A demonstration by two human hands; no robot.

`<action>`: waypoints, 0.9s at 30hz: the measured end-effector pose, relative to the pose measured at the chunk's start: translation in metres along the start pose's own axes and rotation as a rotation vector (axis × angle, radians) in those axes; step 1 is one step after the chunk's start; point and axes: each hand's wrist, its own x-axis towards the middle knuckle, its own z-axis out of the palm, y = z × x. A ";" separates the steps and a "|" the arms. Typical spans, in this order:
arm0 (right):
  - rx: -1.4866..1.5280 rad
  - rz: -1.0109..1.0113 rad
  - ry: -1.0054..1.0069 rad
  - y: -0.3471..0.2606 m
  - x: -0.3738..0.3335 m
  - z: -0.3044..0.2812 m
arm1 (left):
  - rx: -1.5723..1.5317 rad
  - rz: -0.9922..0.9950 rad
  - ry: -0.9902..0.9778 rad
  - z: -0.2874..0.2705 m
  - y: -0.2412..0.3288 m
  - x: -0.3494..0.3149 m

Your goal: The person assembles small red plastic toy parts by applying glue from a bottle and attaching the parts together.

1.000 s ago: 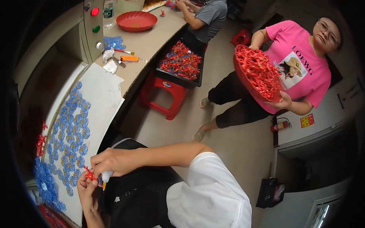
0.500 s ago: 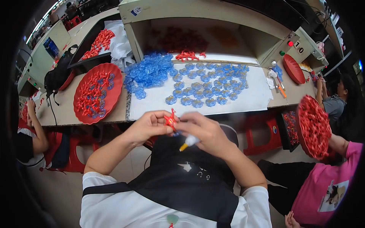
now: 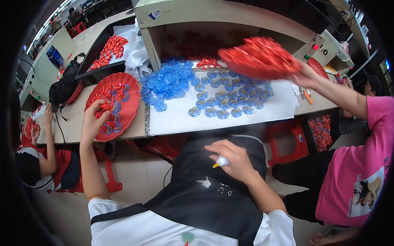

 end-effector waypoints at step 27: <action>0.014 0.080 -0.033 0.004 0.002 0.004 | -0.544 0.132 0.055 0.116 0.053 -0.008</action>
